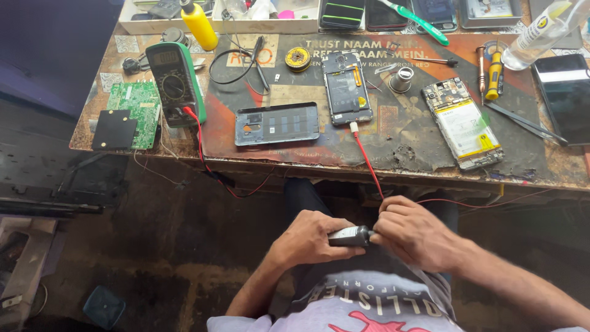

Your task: The person solders small components onto a mobile phone motherboard and tests its power using a charging cable and a multimeter.

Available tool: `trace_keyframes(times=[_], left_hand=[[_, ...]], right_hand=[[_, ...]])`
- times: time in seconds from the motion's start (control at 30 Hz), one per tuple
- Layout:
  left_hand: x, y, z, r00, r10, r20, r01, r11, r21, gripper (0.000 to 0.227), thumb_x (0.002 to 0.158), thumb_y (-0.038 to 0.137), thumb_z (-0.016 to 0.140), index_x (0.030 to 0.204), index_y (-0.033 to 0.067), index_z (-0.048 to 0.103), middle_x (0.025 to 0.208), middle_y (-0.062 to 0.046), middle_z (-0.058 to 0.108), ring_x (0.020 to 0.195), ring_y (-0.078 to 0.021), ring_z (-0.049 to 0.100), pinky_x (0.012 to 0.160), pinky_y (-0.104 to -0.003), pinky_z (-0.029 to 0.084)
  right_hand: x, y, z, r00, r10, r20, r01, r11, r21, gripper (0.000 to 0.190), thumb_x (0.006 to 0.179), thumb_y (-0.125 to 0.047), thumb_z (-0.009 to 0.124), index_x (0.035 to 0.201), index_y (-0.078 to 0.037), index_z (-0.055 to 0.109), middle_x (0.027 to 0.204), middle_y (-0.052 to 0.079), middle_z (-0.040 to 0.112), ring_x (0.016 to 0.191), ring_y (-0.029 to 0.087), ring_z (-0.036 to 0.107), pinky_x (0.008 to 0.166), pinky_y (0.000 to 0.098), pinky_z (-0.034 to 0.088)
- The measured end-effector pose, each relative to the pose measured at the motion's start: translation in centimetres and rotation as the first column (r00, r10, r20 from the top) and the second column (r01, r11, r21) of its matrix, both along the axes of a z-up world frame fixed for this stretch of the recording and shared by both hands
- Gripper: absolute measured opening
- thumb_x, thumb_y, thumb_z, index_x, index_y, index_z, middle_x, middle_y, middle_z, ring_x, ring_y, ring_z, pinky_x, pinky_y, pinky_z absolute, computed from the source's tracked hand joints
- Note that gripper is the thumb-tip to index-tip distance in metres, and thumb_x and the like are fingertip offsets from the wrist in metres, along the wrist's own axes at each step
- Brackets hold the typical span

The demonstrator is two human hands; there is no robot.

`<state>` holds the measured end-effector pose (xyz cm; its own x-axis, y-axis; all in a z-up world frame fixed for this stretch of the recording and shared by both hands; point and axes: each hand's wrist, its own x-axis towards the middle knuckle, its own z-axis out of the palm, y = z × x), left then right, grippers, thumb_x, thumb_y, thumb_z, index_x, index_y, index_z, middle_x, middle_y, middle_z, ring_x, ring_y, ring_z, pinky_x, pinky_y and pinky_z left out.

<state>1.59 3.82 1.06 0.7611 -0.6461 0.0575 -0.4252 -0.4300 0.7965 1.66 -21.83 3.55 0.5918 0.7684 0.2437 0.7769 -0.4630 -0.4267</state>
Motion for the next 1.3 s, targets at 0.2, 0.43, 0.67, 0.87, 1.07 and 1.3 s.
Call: trace_keyframes(times=[0.2,0.43,0.67,0.87,1.07,1.3], left_hand=[[0.3,-0.2,-0.3,1.000,0.000,-0.005,0.000,0.999,0.032,0.039,0.079,0.046,0.083,0.101,0.0142,0.079,0.082,-0.007,0.078,0.072,-0.0261,0.075,0.063,-0.035,0.056],[0.2,0.1,-1.5,0.969,-0.199,-0.144,0.190,0.979,-0.073,0.036,0.080,0.036,0.084,0.103,0.0093,0.076,0.079,-0.013,0.073,0.068,-0.0242,0.071,0.062,-0.034,0.055],[0.8,0.7,-0.2,0.960,-0.214,-0.183,0.205,0.977,-0.065,0.042,0.073,0.026,0.083,0.111,0.0075,0.079,0.076,-0.016,0.071,0.062,-0.0225,0.067,0.058,-0.034,0.053],[1.7,3.2,-0.3,0.906,-0.314,-0.285,0.070,0.774,-0.629,0.038,0.094,0.007,0.077,0.130,-0.0011,0.068,0.106,-0.006,0.076,0.099,-0.0132,0.071,0.092,-0.029,0.058],[1.4,3.9,-2.5,0.916,0.150,-0.372,-0.338,0.790,-0.512,0.018,0.094,0.015,0.078,0.097,0.0018,0.067,0.087,-0.007,0.074,0.082,-0.0111,0.072,0.075,-0.027,0.059],[0.2,3.3,-3.2,0.917,0.307,-0.255,-0.387,0.840,-0.381,0.032,0.104,0.026,0.061,0.082,0.0026,0.062,0.067,-0.003,0.069,0.066,-0.0108,0.071,0.059,-0.026,0.054]], right_hand=[[-0.7,-0.2,0.2,0.898,-0.338,-0.281,0.272,0.930,-0.247,0.031,0.093,-0.038,0.068,0.104,-0.009,0.066,0.087,0.009,0.066,0.091,0.028,0.065,0.083,0.0416,0.051],[-1.1,1.2,2.3,0.977,0.115,0.180,-0.112,0.993,-0.027,0.063,0.080,-0.036,0.072,0.130,0.001,0.057,0.114,0.013,0.068,0.106,0.029,0.065,0.089,0.0424,0.053],[-1.5,1.6,3.0,0.971,0.214,0.105,-0.171,0.932,-0.320,0.067,0.078,-0.025,0.074,0.133,0.010,0.057,0.104,0.011,0.069,0.096,0.026,0.066,0.077,0.0380,0.054],[0.7,-1.4,10.6,0.967,0.086,0.241,-0.026,0.969,-0.244,0.057,0.072,-0.032,0.079,0.121,-0.005,0.065,0.096,0.008,0.073,0.084,0.025,0.071,0.067,0.0383,0.057],[8.1,0.9,13.5,0.802,-0.181,0.569,0.298,0.947,-0.118,0.039,0.093,-0.031,0.076,0.115,-0.001,0.066,0.072,0.007,0.068,0.052,0.019,0.062,0.046,0.0364,0.048],[24.9,8.4,8.9,0.566,-0.162,0.808,0.402,0.910,-0.099,0.041,0.106,-0.031,0.069,0.121,0.007,0.063,0.086,0.014,0.064,0.074,0.025,0.063,0.065,0.0381,0.052]])
